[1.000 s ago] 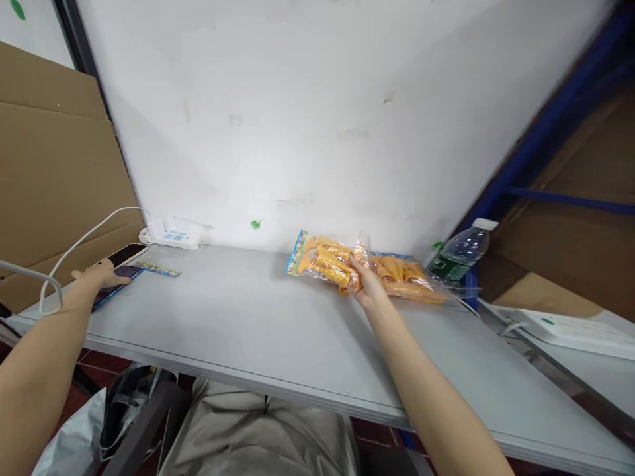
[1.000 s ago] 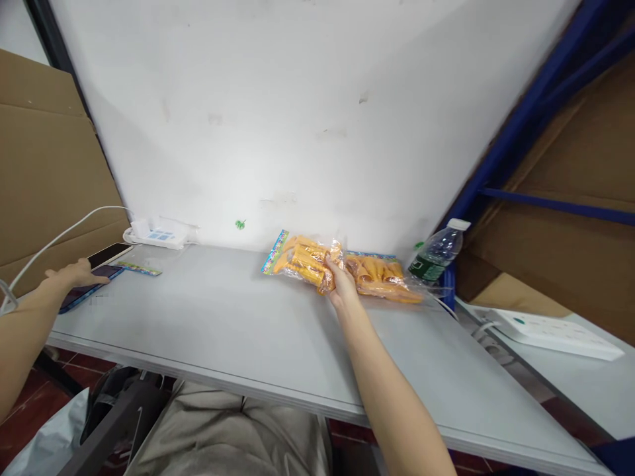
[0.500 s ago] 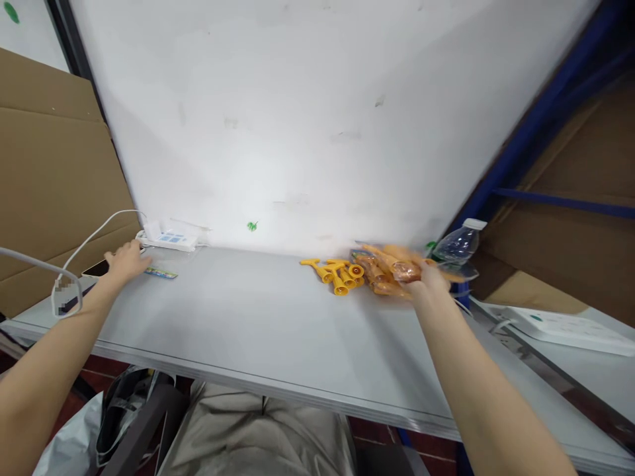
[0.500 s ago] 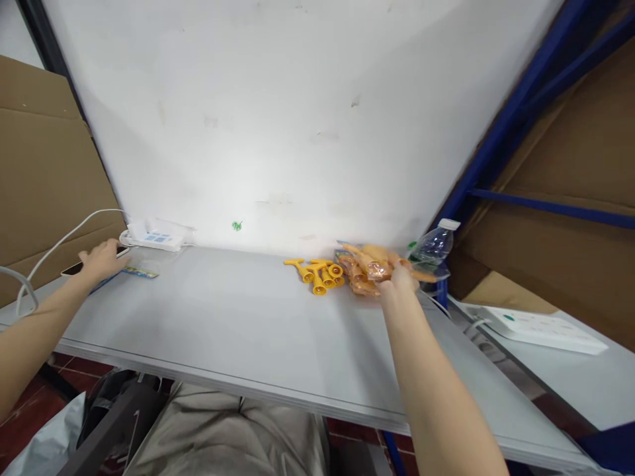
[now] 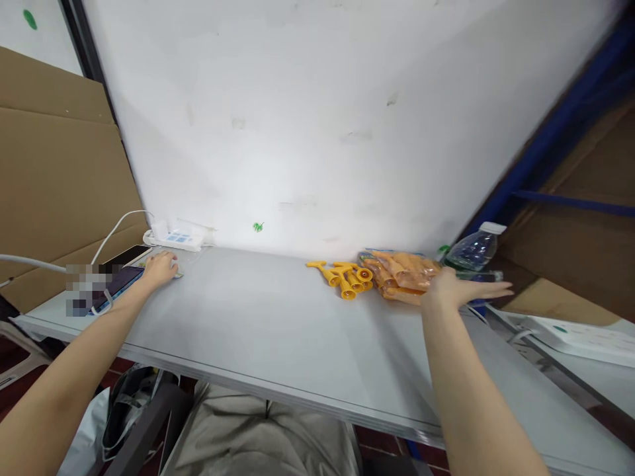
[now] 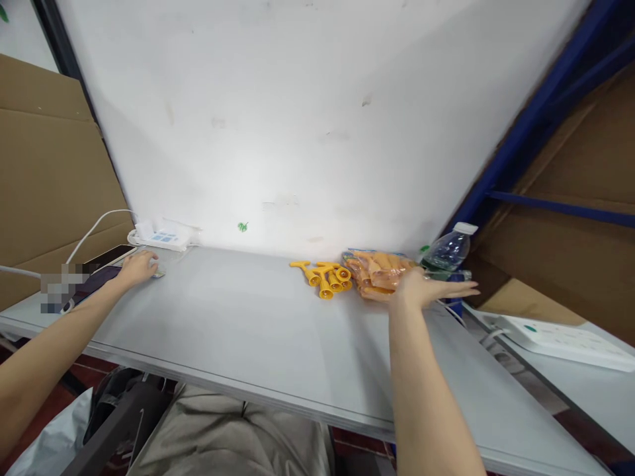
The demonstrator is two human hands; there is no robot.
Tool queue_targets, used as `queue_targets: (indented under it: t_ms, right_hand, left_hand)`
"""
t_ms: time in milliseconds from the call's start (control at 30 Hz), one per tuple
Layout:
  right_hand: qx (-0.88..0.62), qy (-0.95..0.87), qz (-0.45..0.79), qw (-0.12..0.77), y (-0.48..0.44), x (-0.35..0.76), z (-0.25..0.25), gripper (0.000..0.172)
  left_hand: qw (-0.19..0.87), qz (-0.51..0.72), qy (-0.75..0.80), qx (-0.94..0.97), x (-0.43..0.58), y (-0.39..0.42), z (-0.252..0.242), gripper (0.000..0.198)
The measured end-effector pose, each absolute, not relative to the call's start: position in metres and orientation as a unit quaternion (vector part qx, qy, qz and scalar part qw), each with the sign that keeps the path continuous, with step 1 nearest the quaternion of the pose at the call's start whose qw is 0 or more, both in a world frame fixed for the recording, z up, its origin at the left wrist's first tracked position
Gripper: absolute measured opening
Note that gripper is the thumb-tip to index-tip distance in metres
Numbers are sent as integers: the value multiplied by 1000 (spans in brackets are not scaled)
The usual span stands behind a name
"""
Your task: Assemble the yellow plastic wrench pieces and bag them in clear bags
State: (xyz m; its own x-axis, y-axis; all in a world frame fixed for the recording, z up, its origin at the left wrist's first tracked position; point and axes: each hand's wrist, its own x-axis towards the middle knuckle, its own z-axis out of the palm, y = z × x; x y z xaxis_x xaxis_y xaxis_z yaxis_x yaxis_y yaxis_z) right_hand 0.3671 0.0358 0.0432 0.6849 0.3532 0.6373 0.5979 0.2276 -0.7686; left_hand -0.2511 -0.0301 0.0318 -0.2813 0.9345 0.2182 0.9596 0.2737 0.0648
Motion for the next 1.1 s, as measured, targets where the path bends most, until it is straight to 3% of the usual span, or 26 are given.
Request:
queue_targets:
  t_ms: [67,200,433,733,900,1100]
  right_hand:
    - [-621,-320,-109,707,23,345,49,84]
    - [-495,-525,-169,671,4,287,52,72]
    - [-452,-746,15,490,18,246,6,45]
    - [-571,-776,-72,257,33,253,-24,25]
    - [-588,-771,-79,232,27,248,-24,25]
    - [-599,-767,-77,218,24,243,-19,25]
  left_hand:
    - [67,-87,-811,-575,-258,-25,28,49]
    - [25,-35,-809,-586,-260,-15,20,60]
    - [9,-17,-797,-604,-219,-7,9,55]
    - [-55,-25,-662,-747,-140,-12,10,60]
    - [-76,-31,-640,-764,-112,-8,9,65]
    - [-98,-84,-694,-709,-98,6,9,49]
